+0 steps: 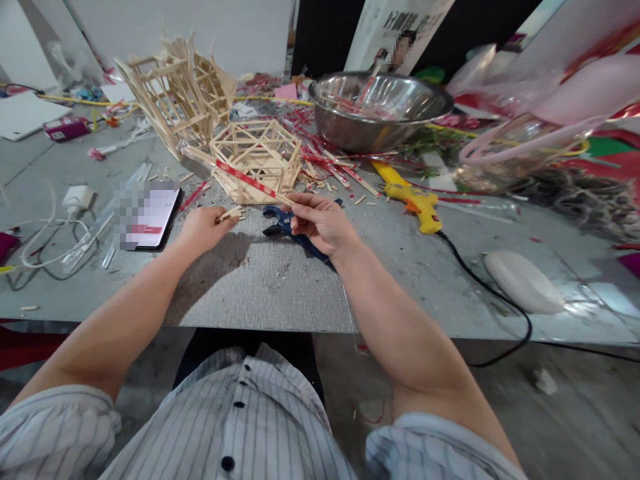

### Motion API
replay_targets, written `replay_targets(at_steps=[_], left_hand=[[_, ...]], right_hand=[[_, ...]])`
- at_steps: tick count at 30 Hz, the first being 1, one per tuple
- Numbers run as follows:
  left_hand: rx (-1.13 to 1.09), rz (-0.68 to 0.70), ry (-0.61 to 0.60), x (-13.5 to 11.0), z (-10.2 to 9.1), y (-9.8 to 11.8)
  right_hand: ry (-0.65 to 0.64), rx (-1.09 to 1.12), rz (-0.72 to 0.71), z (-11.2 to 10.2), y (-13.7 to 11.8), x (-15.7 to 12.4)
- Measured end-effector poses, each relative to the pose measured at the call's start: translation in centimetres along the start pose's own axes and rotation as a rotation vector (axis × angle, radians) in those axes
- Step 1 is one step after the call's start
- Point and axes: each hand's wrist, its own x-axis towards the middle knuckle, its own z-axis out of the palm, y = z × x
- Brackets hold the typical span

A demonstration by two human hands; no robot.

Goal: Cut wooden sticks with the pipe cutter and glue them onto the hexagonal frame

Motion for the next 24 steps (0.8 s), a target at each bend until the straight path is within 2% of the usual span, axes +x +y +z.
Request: replay_targets(at_steps=[4, 6, 8, 11, 16, 20, 24], left_hand=[[-0.601, 0.045, 0.317, 0.0, 0.7, 0.1], [-0.786, 0.020, 0.401, 0.1, 0.7, 0.3], [-0.897, -0.059, 0.431, 0.3, 0.5, 0.4], [-1.008, -0.121, 0.386, 0.3, 0.0, 0.9], [-1.118, -0.102, 0.207, -0.4, 0.1, 1.9], [-1.174, -0.027, 0.057, -0.9, 1.0, 2.4], [-1.074, -0.012, -0.078, -1.5, 1.5, 2.9]], right_hand=[[-0.068, 0.015, 0.031, 0.3, 0.3, -0.2], [-0.142, -0.013, 0.070, 0.6, 0.5, -0.4], [-0.226, -0.072, 0.124, 1.0, 0.6, -0.7], [-0.377, -0.199, 0.229, 1.6, 0.6, -1.4], [-0.619, -0.375, 0.322, 2.8, 0.8, -2.4], [-0.693, -0.387, 0.310, 3.8, 1.8, -2.8], [-0.705, -0.350, 0.259, 4.5, 2.6, -3.0]])
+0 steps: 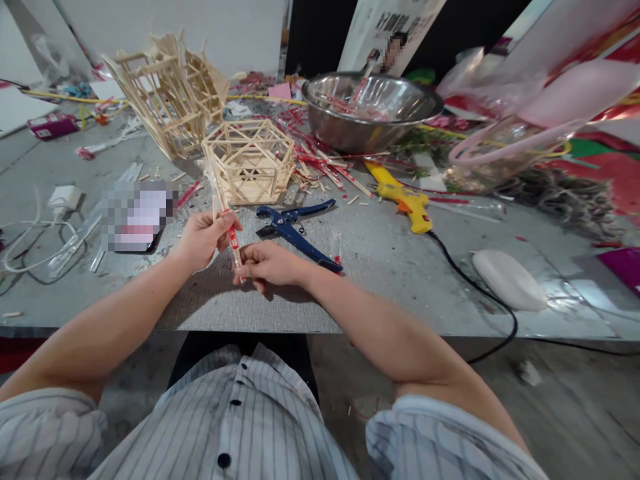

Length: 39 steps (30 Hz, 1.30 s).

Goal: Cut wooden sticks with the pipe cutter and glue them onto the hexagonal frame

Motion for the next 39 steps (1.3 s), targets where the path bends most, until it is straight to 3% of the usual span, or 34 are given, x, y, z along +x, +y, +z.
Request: replay_targets(at_steps=[7, 11, 13, 17, 23, 26, 30, 32, 35, 37, 39], left_hand=[[0.098, -0.045, -0.141, -1.0, 0.8, 0.7], [0.213, 0.035, -0.163, -1.0, 0.2, 1.0], [0.322, 0.021, -0.233, -1.0, 0.0, 1.2], [0.486, -0.083, -0.492, -1.0, 0.2, 1.7], [0.528, -0.140, -0.503, -0.8, 0.1, 2.0], [0.553, -0.120, -0.524, -0.6, -0.4, 1.8], [0.529, -0.103, -0.561, -0.4, -1.1, 1.5], [0.494, -0.100, -0.460, -0.2, -1.4, 1.2], [0.274, -0.015, -0.043, 0.6, -1.9, 0.7], [0.078, 0.038, 0.232, 1.2, -2.3, 0.4], [-0.054, 0.017, 0.391, 1.9, -2.7, 0.3]], right_hand=[[0.106, 0.011, -0.057, 0.4, 0.3, 0.3], [0.136, -0.059, -0.090, -1.0, -0.6, -0.4], [0.295, -0.045, -0.190, -2.0, -1.1, -1.1], [0.569, 0.064, -0.371, -3.3, -1.5, -1.7], [0.790, 0.133, -0.381, -4.0, -1.5, -0.9], [0.916, 0.160, -0.404, -6.2, -1.1, -1.2], [1.094, 0.205, -0.467, -11.0, 0.3, -2.9], [1.205, 0.198, -0.504, -13.5, 1.2, -4.0], [1.248, 0.167, -0.623, -16.3, 2.5, -5.2], [1.227, 0.178, -0.687, -17.0, 2.9, -5.4], [1.226, 0.230, -0.714, -16.9, 2.8, -5.2]])
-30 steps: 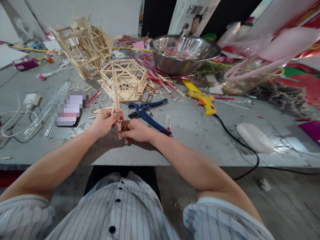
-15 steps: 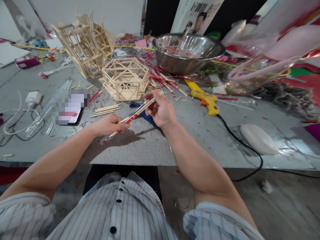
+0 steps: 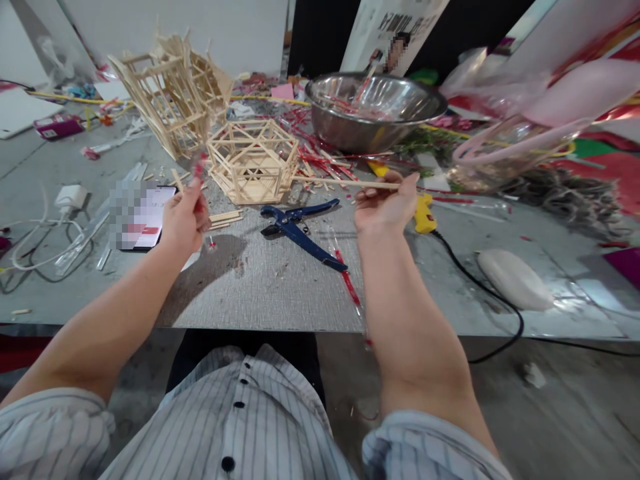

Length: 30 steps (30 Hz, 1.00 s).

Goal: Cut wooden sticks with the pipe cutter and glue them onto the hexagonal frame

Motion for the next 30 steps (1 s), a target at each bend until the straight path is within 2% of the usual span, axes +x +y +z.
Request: replay_targets(at_steps=[4, 6, 8, 10, 14, 15, 17, 22, 24, 26, 30], left_hand=[[-0.161, -0.196, 0.105, 1.1, -0.6, 0.2], [-0.226, -0.287, 0.120, 1.6, -1.0, 0.4], [-0.269, -0.341, 0.108, 1.9, -1.3, 0.6], [-0.286, -0.338, 0.106, 1.9, -1.4, 0.9], [-0.271, -0.171, 0.098, 0.7, -0.8, 1.6], [-0.254, -0.138, 0.033, 0.2, -0.5, 1.7], [-0.168, -0.166, -0.164, -1.0, 0.2, 1.8], [-0.012, -0.520, -0.607, -3.2, 1.7, 1.3], [0.015, -0.610, -0.758, -3.4, 1.7, 1.0], [0.023, -0.631, -0.863, -3.5, 1.6, 0.8], [0.062, -0.622, -0.989, -3.4, 1.3, 0.6]], right_hand=[[0.202, 0.143, 0.165, 2.6, -1.0, -1.4], [0.244, 0.223, 0.276, 4.3, -1.8, -2.4], [0.169, 0.242, 0.361, 5.8, -2.4, -3.5], [0.106, 0.216, 0.444, 6.8, -2.7, -4.3], [-0.030, 0.122, 0.487, 7.7, -2.6, -5.4], [-0.084, 0.091, 0.470, 7.8, -2.4, -5.6], [-0.185, 0.028, 0.444, 7.9, -2.2, -6.0], [-0.324, -0.078, 0.426, 8.2, -2.0, -6.9], [-0.361, -0.105, 0.410, 8.3, -2.0, -7.1], [-0.382, -0.129, 0.390, 8.3, -2.0, -7.2], [-0.378, -0.161, 0.371, 8.4, -2.0, -7.2]])
